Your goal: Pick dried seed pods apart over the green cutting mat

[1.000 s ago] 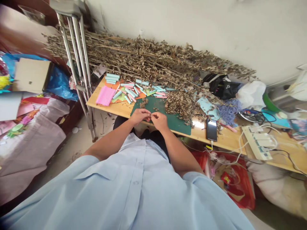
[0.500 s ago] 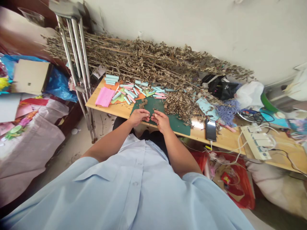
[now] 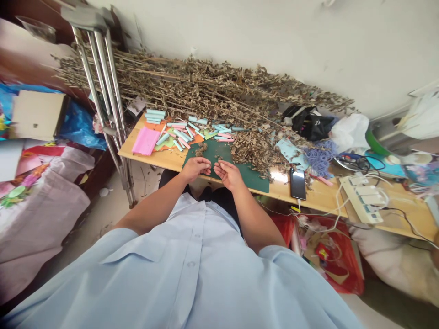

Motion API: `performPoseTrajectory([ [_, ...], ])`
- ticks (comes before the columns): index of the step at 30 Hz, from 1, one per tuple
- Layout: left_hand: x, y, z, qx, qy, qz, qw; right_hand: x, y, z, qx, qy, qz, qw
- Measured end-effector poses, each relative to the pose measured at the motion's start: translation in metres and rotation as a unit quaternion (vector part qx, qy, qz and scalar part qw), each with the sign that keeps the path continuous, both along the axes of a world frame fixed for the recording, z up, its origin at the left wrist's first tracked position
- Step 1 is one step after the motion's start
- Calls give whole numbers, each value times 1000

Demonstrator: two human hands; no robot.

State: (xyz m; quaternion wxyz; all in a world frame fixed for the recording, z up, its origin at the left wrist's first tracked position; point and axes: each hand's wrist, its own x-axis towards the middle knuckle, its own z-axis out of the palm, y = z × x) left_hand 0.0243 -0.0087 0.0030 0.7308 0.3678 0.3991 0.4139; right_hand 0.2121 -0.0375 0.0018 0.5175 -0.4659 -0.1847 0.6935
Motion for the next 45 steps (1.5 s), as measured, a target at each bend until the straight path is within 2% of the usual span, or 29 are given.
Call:
performPoseTrajectory([
  [7,0,1,0,1,3,-2,1000,0,2,-2,-6,-14,-31,999],
  [15,-1,2,-6,4,-6,-2,1000,2,1,-6,47,-87,1,995],
  [19,-2,3,-8,0,-10,-6,1000,4,1,-5,41,-127,22,991],
  [28,-2,3,-6,-11,-1,2,1000,-1,-3,-7,40,-146,13,988],
  [33,-2,2,-3,-10,-3,6,1000,-1,1,-7,31,-123,-36,991],
  [45,1,2,-2,-7,7,14,1000,10,4,-4,16,-62,-58,996],
])
